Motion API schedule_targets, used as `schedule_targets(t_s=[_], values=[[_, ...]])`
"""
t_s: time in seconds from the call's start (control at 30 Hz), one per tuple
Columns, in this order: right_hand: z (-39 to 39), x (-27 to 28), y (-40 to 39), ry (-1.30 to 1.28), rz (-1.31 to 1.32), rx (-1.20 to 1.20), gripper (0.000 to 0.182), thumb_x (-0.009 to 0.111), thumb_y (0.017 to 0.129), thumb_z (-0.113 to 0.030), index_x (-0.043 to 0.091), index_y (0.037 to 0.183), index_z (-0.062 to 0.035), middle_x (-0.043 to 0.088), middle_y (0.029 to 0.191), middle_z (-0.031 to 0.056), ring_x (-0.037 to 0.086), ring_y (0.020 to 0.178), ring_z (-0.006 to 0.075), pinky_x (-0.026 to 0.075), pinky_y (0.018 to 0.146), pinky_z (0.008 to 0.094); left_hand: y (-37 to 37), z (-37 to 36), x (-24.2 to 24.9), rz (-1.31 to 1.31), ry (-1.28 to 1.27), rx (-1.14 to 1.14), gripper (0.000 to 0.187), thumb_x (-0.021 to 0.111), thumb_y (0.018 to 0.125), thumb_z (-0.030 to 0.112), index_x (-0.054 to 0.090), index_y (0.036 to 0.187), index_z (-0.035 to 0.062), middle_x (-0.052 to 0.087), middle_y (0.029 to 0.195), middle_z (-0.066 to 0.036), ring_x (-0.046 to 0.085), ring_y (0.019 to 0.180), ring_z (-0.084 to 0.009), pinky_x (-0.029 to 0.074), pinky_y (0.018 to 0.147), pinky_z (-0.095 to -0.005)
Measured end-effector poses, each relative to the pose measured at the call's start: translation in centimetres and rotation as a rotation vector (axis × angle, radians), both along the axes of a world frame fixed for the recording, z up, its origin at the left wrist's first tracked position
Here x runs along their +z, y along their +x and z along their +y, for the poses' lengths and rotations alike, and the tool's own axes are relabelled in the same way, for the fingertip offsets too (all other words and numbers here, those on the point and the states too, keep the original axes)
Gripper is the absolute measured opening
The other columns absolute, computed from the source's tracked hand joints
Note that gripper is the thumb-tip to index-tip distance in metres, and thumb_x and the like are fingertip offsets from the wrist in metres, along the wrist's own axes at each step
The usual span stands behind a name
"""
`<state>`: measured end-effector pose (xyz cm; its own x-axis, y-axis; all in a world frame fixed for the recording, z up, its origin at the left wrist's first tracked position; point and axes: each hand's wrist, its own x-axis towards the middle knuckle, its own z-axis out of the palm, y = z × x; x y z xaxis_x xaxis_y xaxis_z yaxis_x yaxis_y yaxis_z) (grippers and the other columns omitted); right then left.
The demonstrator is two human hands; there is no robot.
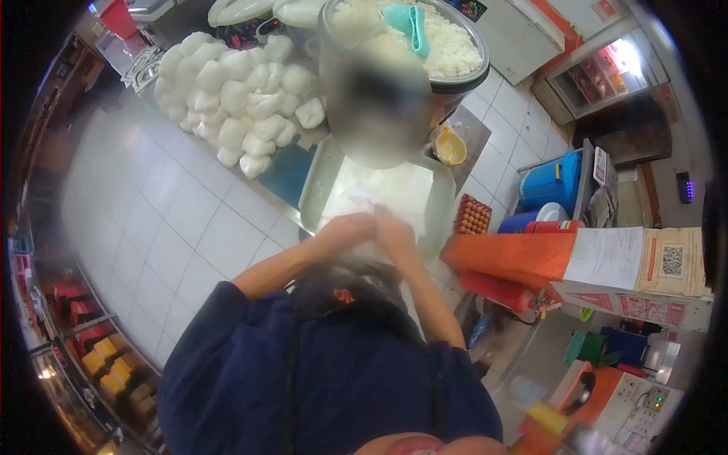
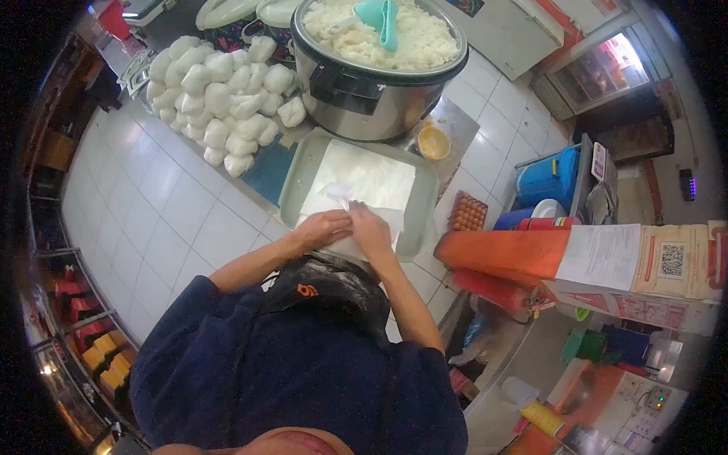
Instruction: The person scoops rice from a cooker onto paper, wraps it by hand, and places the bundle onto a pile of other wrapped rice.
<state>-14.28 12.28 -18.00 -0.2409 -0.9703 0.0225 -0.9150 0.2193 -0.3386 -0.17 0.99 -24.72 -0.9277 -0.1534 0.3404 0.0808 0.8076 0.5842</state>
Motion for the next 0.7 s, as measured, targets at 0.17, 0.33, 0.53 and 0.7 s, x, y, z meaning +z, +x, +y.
schedule_targets(t_s=[0.17, 0.33, 0.53, 0.7], values=[[-0.9, 1.8, -5.6, 0.079, -0.064, -0.082, 0.039, 0.067, 0.081, -0.024, 0.062, 0.113, -0.0032, 0.067, 0.107, 0.0187, 0.062, 0.102, 0.0344, 0.051, 0.086, 0.0449, -1.3, -5.1, 2.3, 0.139, 0.186, 0.505, 0.052, 0.074, 0.076, 0.014, 0.053, 0.122, 0.0001, 0.061, 0.104, -0.015, 0.061, 0.099, -0.0300, 0.048, 0.088, -0.0363], [0.7, -1.6, -14.2, 0.277, -0.245, -0.073, 0.049, 0.075, 0.073, -0.031, 0.065, 0.113, -0.0039, 0.067, 0.106, 0.0201, 0.063, 0.097, 0.0345, 0.050, 0.083, 0.0441, -4.5, -11.1, 2.4, -0.608, 0.440, 0.125, 0.065, 0.080, 0.073, 0.026, 0.051, 0.125, -0.0013, 0.063, 0.102, -0.014, 0.060, 0.093, -0.0203, 0.047, 0.079, -0.0318], [1.5, -0.5, -14.6, 0.169, -0.537, -0.164, 0.042, 0.074, 0.074, -0.027, 0.068, 0.105, 0.0005, 0.069, 0.087, 0.0167, 0.065, 0.080, 0.0252, 0.050, 0.073, 0.0351, -2.6, -14.1, 1.4, -0.503, 0.495, 0.006, 0.034, 0.078, 0.076, 0.026, 0.067, 0.094, 0.0004, 0.064, 0.073, -0.006, 0.056, 0.065, -0.0168, 0.046, 0.061, -0.0311], [1.8, -0.6, -14.1, 0.095, -0.638, -0.230, 0.038, 0.073, 0.075, -0.023, 0.068, 0.103, 0.0016, 0.069, 0.083, 0.0162, 0.065, 0.078, 0.0215, 0.050, 0.071, 0.0334, -1.5, -13.5, 2.0, -0.444, 0.406, 0.087, 0.030, 0.078, 0.078, 0.025, 0.065, 0.087, -0.0002, 0.060, 0.064, -0.004, 0.054, 0.060, -0.0156, 0.046, 0.060, -0.0289]])
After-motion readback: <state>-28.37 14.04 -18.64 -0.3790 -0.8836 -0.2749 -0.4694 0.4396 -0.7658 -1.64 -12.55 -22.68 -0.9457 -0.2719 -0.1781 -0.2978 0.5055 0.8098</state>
